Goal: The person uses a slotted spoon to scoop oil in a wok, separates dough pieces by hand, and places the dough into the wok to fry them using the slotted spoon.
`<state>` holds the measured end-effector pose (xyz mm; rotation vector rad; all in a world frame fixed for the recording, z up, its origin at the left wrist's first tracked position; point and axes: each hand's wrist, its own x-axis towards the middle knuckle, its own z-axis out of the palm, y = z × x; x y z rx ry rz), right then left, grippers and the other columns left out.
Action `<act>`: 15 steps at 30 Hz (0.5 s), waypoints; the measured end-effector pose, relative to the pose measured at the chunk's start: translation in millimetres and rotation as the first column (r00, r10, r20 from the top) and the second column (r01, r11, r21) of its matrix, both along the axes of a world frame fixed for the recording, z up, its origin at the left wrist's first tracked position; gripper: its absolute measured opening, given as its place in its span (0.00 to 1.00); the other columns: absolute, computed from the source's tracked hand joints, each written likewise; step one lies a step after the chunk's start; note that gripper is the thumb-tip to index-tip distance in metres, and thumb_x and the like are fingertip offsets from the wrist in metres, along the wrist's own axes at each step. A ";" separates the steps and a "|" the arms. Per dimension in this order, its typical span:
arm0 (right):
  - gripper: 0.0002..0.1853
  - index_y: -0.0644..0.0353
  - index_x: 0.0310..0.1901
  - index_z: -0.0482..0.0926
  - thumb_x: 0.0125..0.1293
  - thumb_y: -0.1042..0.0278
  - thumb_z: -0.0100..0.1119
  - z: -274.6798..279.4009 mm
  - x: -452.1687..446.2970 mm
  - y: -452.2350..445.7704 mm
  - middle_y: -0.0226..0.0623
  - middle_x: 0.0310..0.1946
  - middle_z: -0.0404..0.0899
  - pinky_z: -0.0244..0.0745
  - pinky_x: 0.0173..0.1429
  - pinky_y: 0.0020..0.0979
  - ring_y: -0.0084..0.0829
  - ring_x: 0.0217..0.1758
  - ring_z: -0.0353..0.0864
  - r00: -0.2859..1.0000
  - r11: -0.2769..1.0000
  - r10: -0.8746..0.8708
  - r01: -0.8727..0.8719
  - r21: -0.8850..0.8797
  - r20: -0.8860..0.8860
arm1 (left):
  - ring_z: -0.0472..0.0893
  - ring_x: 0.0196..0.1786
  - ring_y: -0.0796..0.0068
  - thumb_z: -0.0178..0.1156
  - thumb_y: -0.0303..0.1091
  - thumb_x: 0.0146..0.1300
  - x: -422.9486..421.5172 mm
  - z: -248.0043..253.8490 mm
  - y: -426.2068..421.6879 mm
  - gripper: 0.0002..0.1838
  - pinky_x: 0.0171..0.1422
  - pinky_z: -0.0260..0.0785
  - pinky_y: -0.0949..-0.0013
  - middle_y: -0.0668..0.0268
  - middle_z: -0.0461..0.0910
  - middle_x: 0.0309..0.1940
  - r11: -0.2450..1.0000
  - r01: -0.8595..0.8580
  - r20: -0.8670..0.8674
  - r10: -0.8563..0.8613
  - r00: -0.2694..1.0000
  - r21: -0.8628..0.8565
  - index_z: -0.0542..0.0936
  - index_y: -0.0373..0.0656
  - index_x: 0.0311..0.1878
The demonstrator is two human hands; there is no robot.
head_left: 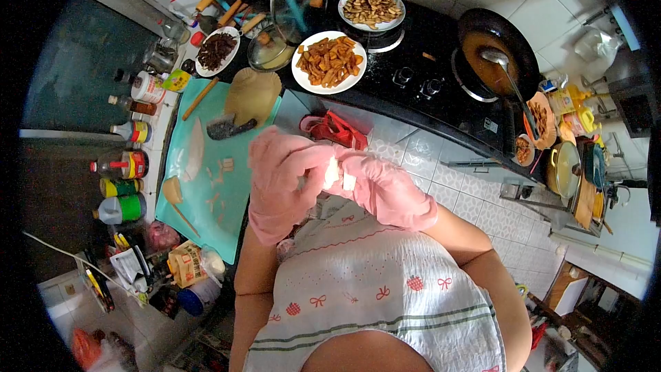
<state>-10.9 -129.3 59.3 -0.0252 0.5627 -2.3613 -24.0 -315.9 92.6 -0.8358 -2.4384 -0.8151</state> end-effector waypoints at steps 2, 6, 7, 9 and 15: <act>0.25 0.64 0.64 0.71 0.77 0.51 0.44 0.1 -1.1 -0.1 0.39 0.62 0.75 0.68 0.71 0.36 0.31 0.63 0.76 1.000 1.000 0.003 -0.003 -0.026 0.004 | 0.76 0.47 0.61 0.67 0.25 0.50 0.0 3.5 4.1 0.17 0.59 0.64 0.56 0.69 0.77 0.43 0.998 -0.056 -0.021 0.055 0.998 -0.028 0.81 0.51 0.44; 0.35 0.62 0.64 0.70 0.75 0.36 0.37 -3.8 -5.0 -0.5 0.36 0.61 0.76 0.66 0.72 0.35 0.30 0.63 0.76 0.993 0.997 -0.003 0.013 -0.078 0.119 | 0.75 0.49 0.62 0.67 0.30 0.52 2.0 -0.5 6.1 0.15 0.57 0.63 0.57 0.70 0.75 0.48 0.992 -0.118 -0.041 0.119 0.992 0.036 0.83 0.55 0.45; 0.38 0.62 0.65 0.70 0.74 0.32 0.36 -3.9 -5.8 -0.6 0.35 0.61 0.76 0.65 0.72 0.35 0.29 0.63 0.76 0.991 0.995 0.009 0.004 -0.095 0.134 | 0.75 0.51 0.63 0.67 0.32 0.52 3.1 1.1 6.5 0.14 0.60 0.62 0.56 0.70 0.75 0.49 0.995 -0.097 -0.061 0.097 0.993 0.002 0.83 0.56 0.44; 0.41 0.61 0.65 0.70 0.71 0.28 0.33 2.6 -7.1 1.9 0.34 0.60 0.76 0.65 0.72 0.33 0.28 0.63 0.75 0.994 0.995 0.047 -0.038 -0.092 0.099 | 0.74 0.55 0.64 0.67 0.37 0.54 6.5 5.5 9.4 0.12 0.64 0.60 0.54 0.71 0.75 0.52 0.996 -0.059 -0.097 0.052 0.994 -0.066 0.83 0.58 0.44; 0.48 0.60 0.67 0.67 0.67 0.21 0.28 -5.9 -8.8 6.6 0.32 0.60 0.76 0.65 0.71 0.31 0.26 0.62 0.75 0.992 0.983 0.122 -0.116 -0.140 0.034 | 0.70 0.65 0.56 0.71 0.39 0.51 10.9 -4.7 24.8 0.15 0.71 0.51 0.44 0.65 0.74 0.62 0.964 -0.149 -0.082 0.134 0.988 -0.220 0.81 0.57 0.43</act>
